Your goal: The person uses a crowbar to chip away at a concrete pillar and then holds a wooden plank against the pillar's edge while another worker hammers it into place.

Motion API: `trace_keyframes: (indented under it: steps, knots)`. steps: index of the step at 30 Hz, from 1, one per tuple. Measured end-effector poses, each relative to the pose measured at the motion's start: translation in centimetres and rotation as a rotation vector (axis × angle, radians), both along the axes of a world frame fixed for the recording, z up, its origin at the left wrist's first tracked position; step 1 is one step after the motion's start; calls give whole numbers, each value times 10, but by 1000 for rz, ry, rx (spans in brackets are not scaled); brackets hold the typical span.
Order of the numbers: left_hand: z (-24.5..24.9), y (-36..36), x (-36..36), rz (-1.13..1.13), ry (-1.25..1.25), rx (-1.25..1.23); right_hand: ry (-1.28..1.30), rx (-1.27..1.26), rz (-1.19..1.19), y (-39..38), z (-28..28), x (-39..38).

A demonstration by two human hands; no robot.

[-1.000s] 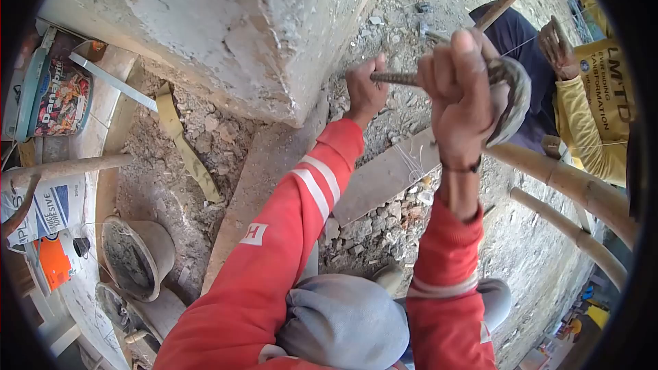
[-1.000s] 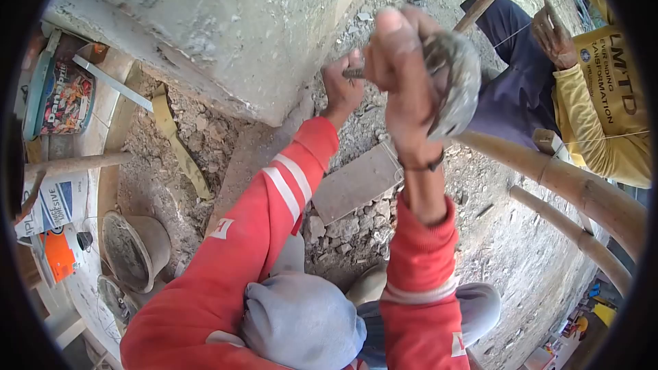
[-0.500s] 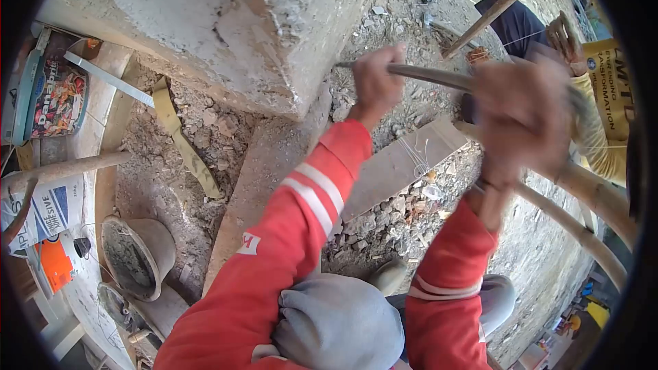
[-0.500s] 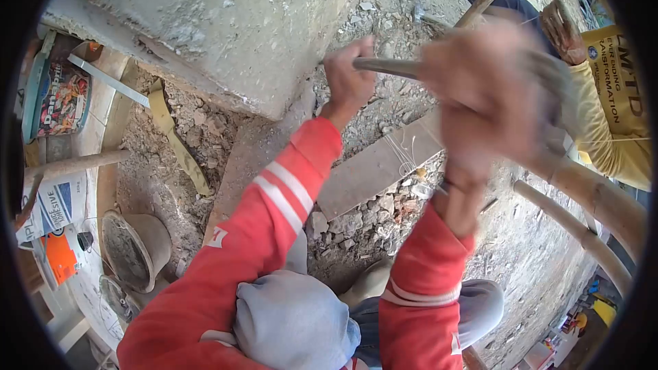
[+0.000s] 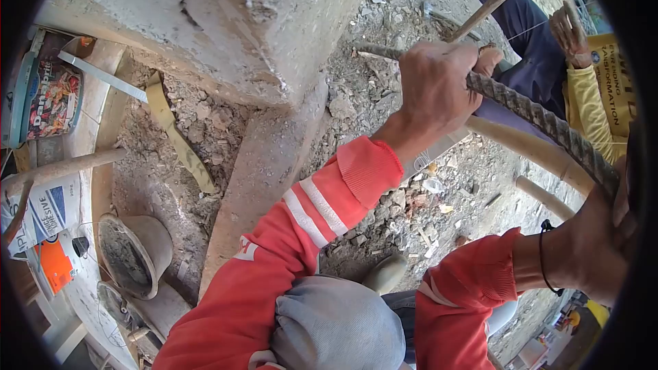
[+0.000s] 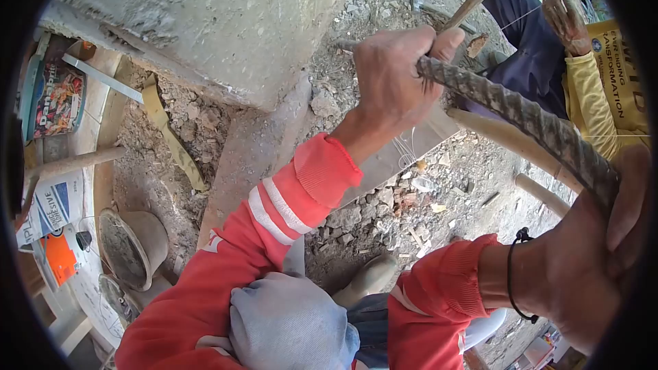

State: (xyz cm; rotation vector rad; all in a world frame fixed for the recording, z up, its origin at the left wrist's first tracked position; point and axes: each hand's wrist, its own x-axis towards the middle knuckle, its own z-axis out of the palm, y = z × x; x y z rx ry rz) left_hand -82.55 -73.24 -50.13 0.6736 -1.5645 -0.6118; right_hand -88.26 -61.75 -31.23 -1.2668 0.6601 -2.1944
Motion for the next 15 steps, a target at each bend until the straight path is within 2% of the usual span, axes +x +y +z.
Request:
trace_keyframes:
  steps: [1, 2, 3, 4, 5, 7, 9, 10, 11, 12, 15]
  knots:
    - [1, -12, 2, 63, 75, -121, 80, -22, 50, -23, -35, -4]
    - [-20, -27, 5, 29, 207, -36, 161, -46, 99, -47, -73, -8]
    - [-68, -48, 14, 65, 27, 127, 178, -11, 105, -61, -97, 0]
    - [-119, -70, 18, 68, -102, 99, 195, 25, 111, -74, -121, 9]
    - [-127, -66, 15, 105, -83, 75, 148, 111, 67, -85, -129, 21]
    - [-120, -62, 14, 139, -67, 57, 131, 68, 37, -88, -127, 12]
    - [-113, -55, 16, -15, -244, 257, 143, 81, 12, -71, -127, 6]
    - [-105, -42, 12, -4, -235, 269, 187, 84, 7, -61, -118, -1]
    - [-89, -26, 6, -9, -125, 184, 186, 70, 34, -48, -97, -7]
    - [-70, -11, -1, -15, -15, 105, 132, 173, -52, -32, -66, -5]
    - [-21, 1, -12, -42, 3, 66, 174, 119, 4, -12, -5, -10]
